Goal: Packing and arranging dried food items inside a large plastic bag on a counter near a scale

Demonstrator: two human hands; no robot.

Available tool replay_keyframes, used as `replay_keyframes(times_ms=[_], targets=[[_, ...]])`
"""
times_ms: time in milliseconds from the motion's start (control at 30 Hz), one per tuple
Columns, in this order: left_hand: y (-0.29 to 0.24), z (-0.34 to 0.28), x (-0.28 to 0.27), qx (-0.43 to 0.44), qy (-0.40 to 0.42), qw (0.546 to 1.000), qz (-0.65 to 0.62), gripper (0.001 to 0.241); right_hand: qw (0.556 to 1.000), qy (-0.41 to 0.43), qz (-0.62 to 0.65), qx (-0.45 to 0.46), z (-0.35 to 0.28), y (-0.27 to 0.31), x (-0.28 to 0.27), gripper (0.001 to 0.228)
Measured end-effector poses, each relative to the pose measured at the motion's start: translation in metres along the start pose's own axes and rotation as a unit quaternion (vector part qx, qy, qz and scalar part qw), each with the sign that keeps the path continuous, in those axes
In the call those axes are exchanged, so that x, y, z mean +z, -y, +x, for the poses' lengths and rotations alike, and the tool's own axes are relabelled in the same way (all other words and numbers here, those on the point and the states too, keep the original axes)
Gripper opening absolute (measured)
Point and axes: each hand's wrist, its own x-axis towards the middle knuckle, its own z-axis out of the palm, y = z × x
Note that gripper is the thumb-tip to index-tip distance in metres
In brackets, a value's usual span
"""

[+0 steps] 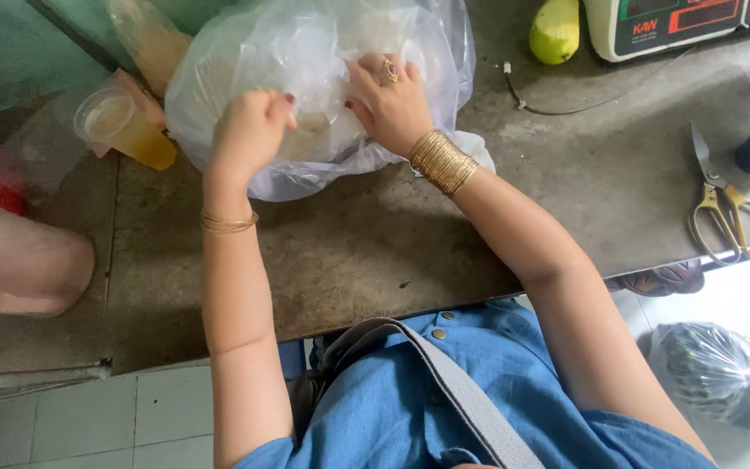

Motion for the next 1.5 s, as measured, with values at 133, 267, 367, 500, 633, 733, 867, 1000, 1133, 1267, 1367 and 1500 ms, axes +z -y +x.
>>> replay_keyframes(times_ms=[133,267,367,500,633,733,867,1000,1133,1267,1367,1500], targets=[[0.009,0.007,0.000,0.093,-0.161,0.975,-0.122,0.034,1.000,0.009,0.005,0.001,-0.001,0.000,0.001,0.040],[0.014,0.019,0.007,0.147,-0.177,0.919,-0.321,0.025,1.000,0.013,-0.005,0.000,-0.002,-0.002,0.005,0.044],[0.018,0.024,0.010,0.165,-0.191,0.926,-0.281,0.012,1.000,0.002,-0.002,-0.002,-0.002,0.000,0.002,0.044],[0.017,0.019,0.016,0.163,-0.208,0.935,-0.236,0.046,1.000,0.009,0.002,-0.001,-0.003,0.000,0.003,0.047],[0.027,0.028,0.028,0.106,-0.183,0.970,-0.117,0.033,1.000,-0.004,-0.002,-0.003,-0.004,0.001,0.004,0.045],[0.035,0.034,0.034,0.102,-0.170,0.978,-0.065,0.021,1.000,-0.005,-0.011,-0.004,-0.005,0.001,0.004,0.046],[0.036,0.028,0.025,0.089,-0.128,0.987,-0.049,0.031,1.000,0.000,-0.018,-0.004,-0.004,0.001,0.006,0.048],[0.031,0.025,0.025,0.088,-0.194,0.976,-0.048,0.032,1.000,-0.003,-0.019,-0.006,-0.007,0.000,0.007,0.048],[0.034,0.035,0.039,-0.025,-0.085,0.992,0.092,0.037,1.000,0.000,-0.031,-0.003,-0.008,0.001,0.007,0.050],[-0.003,0.011,0.020,-0.026,0.008,0.995,0.095,0.039,0.999,-0.009,-0.039,-0.009,-0.009,0.002,0.007,0.047],[-0.005,0.009,0.025,0.033,-0.017,0.990,0.133,0.042,0.999,0.007,-0.035,-0.003,-0.009,0.001,0.010,0.050],[-0.022,-0.009,0.015,0.075,0.044,0.983,0.162,0.045,0.999,0.019,-0.031,0.000,-0.006,-0.001,0.010,0.046]])
